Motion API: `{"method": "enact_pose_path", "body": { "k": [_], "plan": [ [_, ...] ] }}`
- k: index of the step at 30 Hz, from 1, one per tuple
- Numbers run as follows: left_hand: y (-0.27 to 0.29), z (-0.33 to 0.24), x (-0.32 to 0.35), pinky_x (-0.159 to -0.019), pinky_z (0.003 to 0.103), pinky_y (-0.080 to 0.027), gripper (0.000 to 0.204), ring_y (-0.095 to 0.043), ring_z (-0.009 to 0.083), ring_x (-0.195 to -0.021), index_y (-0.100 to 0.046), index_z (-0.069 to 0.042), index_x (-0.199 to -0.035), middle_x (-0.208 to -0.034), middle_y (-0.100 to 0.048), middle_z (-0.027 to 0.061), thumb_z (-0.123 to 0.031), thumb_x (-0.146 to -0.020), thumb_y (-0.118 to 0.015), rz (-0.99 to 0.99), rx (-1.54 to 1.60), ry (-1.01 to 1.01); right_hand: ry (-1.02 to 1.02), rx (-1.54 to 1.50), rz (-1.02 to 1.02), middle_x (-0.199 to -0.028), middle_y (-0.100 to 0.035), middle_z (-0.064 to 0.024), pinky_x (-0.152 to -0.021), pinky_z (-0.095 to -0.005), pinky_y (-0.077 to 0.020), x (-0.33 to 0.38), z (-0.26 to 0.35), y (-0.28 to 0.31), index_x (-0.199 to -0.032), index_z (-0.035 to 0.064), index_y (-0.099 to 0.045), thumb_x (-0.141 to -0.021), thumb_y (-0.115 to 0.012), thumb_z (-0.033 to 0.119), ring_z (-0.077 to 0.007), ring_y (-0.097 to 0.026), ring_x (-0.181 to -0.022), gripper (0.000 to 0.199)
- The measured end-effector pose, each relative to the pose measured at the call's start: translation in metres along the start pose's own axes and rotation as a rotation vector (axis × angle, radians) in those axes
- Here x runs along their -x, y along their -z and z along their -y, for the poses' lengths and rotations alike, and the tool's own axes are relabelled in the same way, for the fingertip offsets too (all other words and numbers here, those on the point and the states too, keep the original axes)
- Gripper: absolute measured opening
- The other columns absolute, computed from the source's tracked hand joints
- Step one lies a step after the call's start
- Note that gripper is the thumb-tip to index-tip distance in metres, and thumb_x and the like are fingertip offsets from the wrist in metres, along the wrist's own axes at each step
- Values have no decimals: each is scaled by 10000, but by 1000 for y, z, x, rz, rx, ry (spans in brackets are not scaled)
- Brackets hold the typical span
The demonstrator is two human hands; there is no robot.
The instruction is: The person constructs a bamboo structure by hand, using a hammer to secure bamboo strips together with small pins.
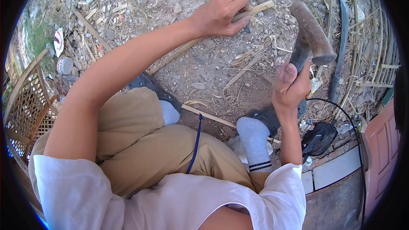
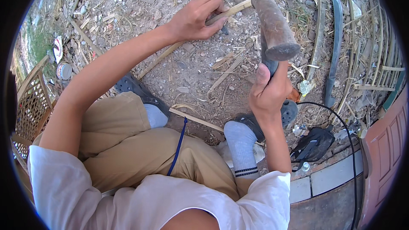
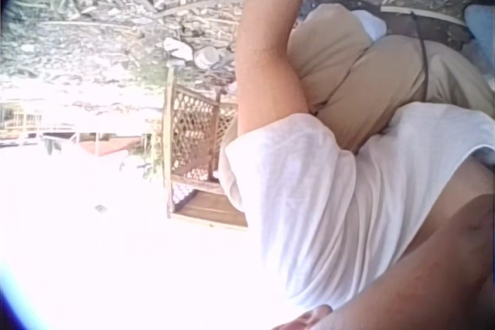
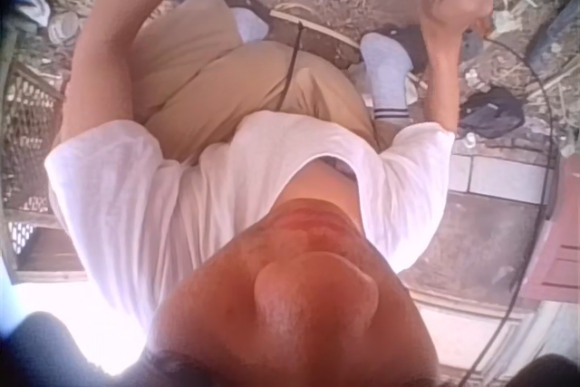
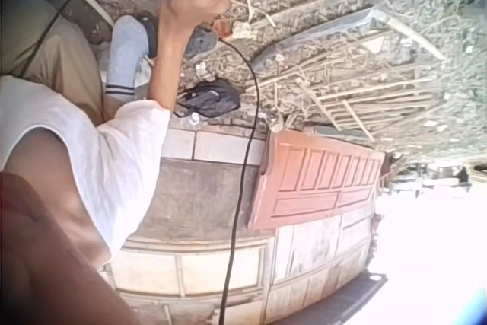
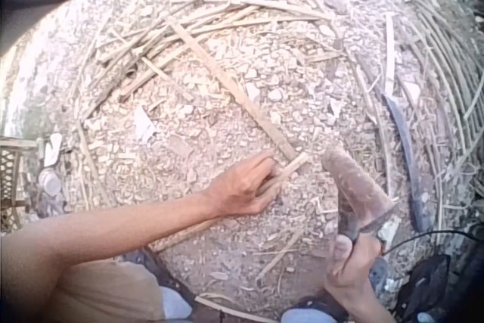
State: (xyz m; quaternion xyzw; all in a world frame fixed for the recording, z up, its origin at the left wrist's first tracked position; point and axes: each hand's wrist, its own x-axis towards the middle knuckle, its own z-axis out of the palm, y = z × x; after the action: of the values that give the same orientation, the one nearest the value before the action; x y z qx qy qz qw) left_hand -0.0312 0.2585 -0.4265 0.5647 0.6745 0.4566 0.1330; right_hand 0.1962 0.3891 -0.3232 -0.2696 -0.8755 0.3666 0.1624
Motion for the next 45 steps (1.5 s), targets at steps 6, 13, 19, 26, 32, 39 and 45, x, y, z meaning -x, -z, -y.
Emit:
{"method": "enact_pose_path", "body": {
  "k": [6, 13, 19, 26, 32, 39, 45],
  "plan": [
    [3, -3, -1, -655, 375, -529, 230, -632, 266, -732, -611, 18, -1015, -891, -573, 113, -62, -884, -782, 3, -9, -9, 48, -141, 38, -667, -548, -45, -618, -363, -458, 6, -6, 2, -992, -31, -566, -1133, -445, 504, -142, -526, -573, 567],
    [0, -1, -5, -653, 372, -531, 232, -639, 269, -744, -613, 15, -1021, -898, -579, 109, -55, -880, -783, -5, -3, -18, -137, 95, 154, -650, -581, -212, -528, -474, -453, 0, -11, -4, -1189, -105, -546, -1110, -572, 216, -416, -623, -543, 331],
    [2, -1, 2, -670, 364, -548, 227, -653, 259, -753, -615, 21, -1027, -901, -585, 113, -63, -890, -775, 20, -11, 30, -44, 52, 34, -673, -577, -68, -554, -318, -470, -8, 6, 18, -1109, -74, -603, -1149, -481, 353, -135, -564, -572, 446],
    [1, -5, -1, -698, 372, -568, 226, -679, 264, -775, -604, 10, -1033, -926, -601, 126, -84, -905, -764, 45, -26, 68, -165, 36, 179, -674, -568, -110, -539, -375, -440, -3, 4, 13, -1006, -49, -602, -1144, -507, 327, -194, -565, -580, 411],
    [4, -13, -7, -726, 386, -581, 256, -702, 303, -834, -569, 1, -1091, -968, -611, 148, -147, -958, -730, 58, -125, 36, -671, -378, 294, -627, -458, 47, -450, -259, -333, 7, -14, 14, -899, 51, -541, -1160, -461, 421, -44, -408, -504, 460],
    [16, -43, -29, -706, 456, -605, 277, -711, 338, -917, -559, 13, -1097, -1001, -641, 170, -211, -985, -678, 253, -400, 165, -563, 33, 496, -598, -474, -6, -481, -340, -375, -43, -16, 80, -897, -8, -586, -1151, -486, 423, -81, -447, -504, 510],
    [19, -50, -42, -717, 481, -608, 307, -711, 382, -921, -554, 62, -1090, -974, -655, 210, -155, -929, -699, 308, -472, 189, -294, 455, 628, -768, -641, -282, -743, -546, -474, -91, -12, 105, -973, -81, -607, -1112, -553, 363, -529, -595, -767, 468]
  ]
}}
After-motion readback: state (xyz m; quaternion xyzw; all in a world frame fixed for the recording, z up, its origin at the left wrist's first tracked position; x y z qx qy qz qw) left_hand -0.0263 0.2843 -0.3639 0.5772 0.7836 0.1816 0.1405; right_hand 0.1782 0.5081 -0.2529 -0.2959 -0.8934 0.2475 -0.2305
